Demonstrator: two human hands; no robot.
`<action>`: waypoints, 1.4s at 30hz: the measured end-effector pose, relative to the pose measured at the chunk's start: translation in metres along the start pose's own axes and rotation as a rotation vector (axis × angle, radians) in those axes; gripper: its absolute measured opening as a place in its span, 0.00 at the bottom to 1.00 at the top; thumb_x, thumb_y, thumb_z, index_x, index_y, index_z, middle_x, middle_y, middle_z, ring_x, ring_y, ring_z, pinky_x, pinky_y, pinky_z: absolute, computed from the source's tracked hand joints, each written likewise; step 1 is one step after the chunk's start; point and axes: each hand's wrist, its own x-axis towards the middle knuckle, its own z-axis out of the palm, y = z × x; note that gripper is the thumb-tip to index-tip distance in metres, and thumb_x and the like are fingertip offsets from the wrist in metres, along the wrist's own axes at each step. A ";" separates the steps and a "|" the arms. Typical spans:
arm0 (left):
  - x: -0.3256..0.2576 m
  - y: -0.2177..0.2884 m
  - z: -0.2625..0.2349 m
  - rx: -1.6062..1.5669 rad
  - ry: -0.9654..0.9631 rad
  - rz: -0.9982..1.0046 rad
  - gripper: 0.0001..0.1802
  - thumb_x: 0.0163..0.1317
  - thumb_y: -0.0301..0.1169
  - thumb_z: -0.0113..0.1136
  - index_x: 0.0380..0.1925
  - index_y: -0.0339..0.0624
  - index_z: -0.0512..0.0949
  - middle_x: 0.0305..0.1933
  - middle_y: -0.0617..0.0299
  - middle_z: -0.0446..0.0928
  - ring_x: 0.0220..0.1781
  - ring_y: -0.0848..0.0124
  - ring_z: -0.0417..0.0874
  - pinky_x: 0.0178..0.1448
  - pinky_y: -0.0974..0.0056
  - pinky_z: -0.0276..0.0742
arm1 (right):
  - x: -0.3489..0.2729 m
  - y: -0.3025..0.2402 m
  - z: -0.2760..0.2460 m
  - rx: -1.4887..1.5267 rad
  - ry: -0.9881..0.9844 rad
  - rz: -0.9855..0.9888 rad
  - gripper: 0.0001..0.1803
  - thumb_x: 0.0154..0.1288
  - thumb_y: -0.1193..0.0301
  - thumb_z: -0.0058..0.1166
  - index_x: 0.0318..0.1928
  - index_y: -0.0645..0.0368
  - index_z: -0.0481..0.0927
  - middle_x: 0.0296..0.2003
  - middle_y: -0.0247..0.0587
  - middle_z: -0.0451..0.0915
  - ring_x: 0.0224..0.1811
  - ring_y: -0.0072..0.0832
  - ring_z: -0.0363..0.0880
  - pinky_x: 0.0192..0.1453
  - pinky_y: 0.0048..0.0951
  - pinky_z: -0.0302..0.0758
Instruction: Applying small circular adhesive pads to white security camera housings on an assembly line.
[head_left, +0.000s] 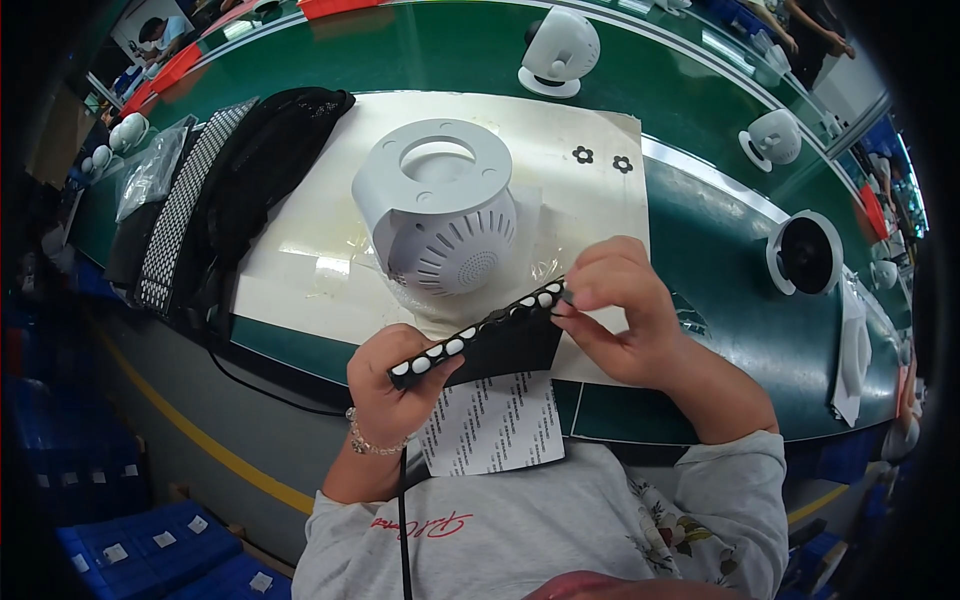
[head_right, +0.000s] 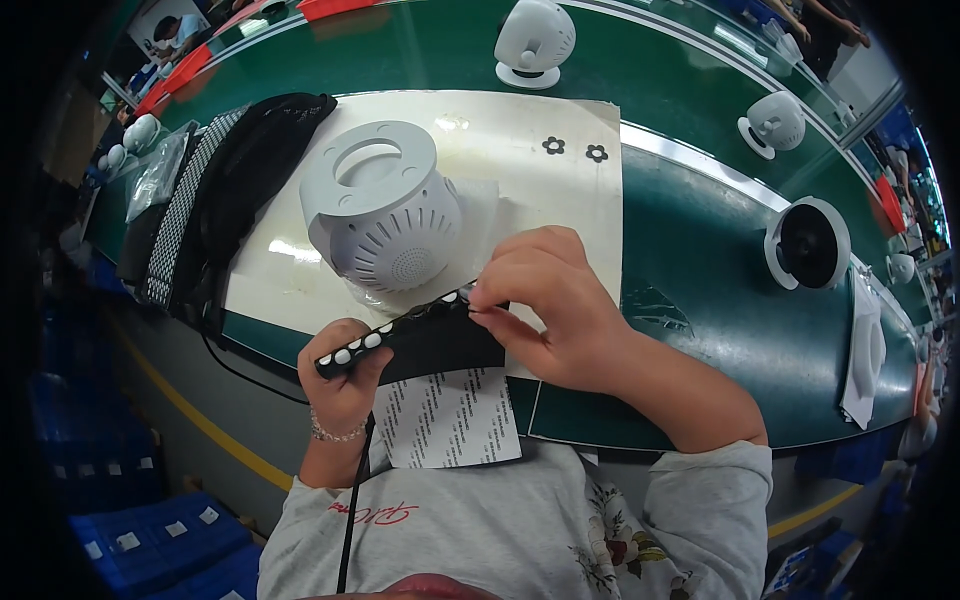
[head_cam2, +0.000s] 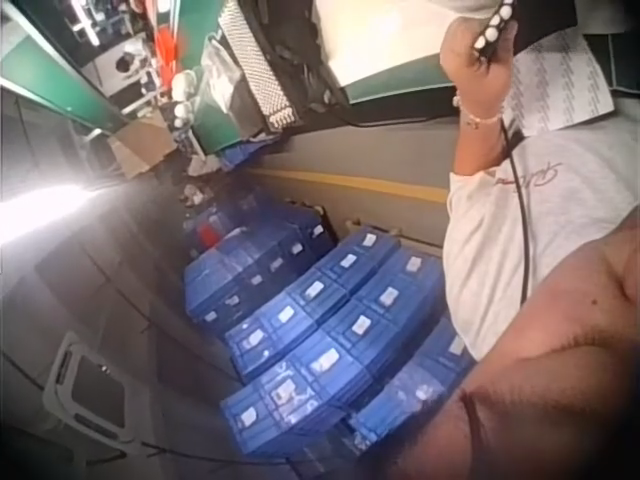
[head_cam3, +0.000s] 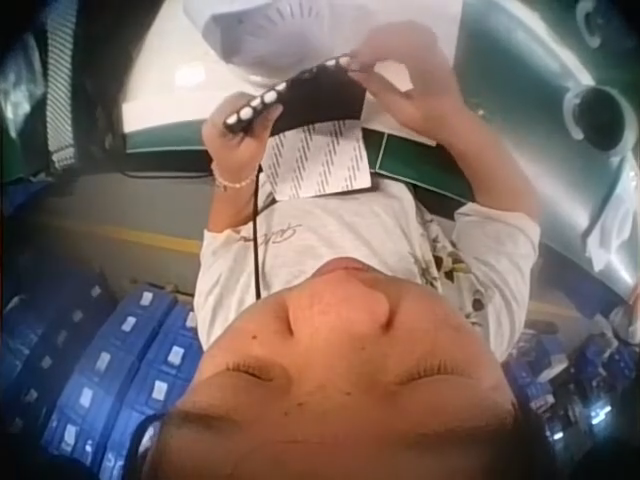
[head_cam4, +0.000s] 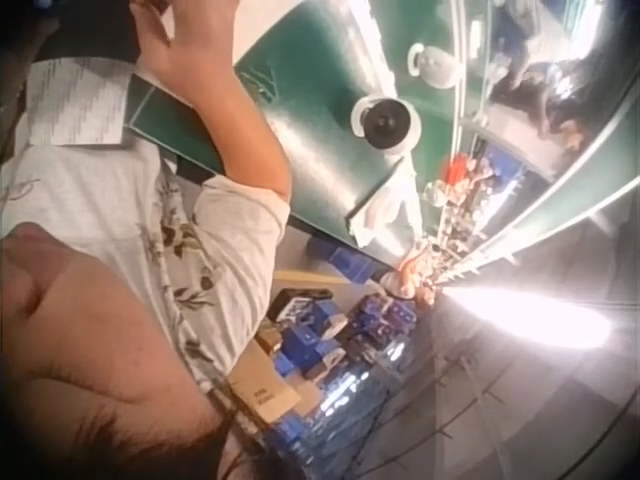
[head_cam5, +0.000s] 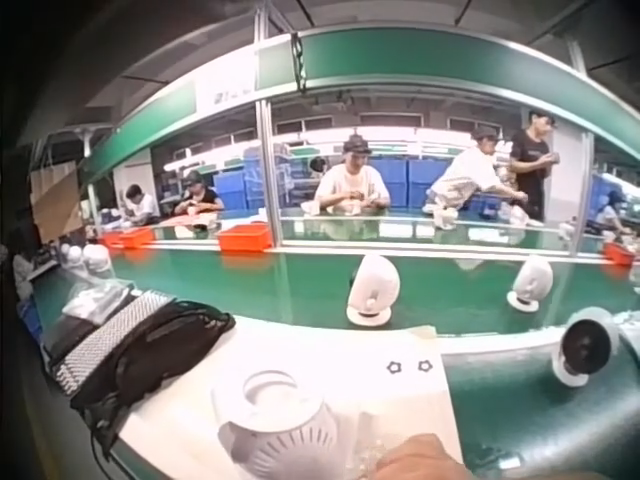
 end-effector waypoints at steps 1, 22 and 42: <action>0.001 0.000 -0.001 0.002 0.002 -0.002 0.11 0.36 0.17 0.66 0.19 0.33 0.72 0.15 0.59 0.69 0.16 0.68 0.69 0.22 0.69 0.62 | 0.001 -0.001 0.000 0.016 0.036 -0.054 0.26 0.46 0.86 0.56 0.45 0.53 0.64 0.37 0.41 0.71 0.40 0.35 0.70 0.44 0.33 0.68; 0.041 0.004 -0.015 0.200 -0.093 0.244 0.09 0.37 0.21 0.66 0.21 0.33 0.77 0.51 0.45 0.71 0.26 0.71 0.78 0.32 0.71 0.73 | 0.079 0.022 -0.008 0.447 0.217 0.174 0.34 0.54 0.85 0.46 0.60 0.51 0.50 0.42 0.38 0.63 0.39 0.23 0.68 0.45 0.25 0.69; 0.022 -0.021 -0.009 0.096 -0.108 0.310 0.10 0.35 0.24 0.63 0.23 0.38 0.77 0.49 0.50 0.74 0.24 0.66 0.78 0.27 0.69 0.70 | 0.097 0.004 -0.007 -0.370 -0.224 -0.236 0.27 0.43 0.86 0.52 0.48 0.56 0.67 0.41 0.50 0.75 0.39 0.42 0.76 0.42 0.28 0.74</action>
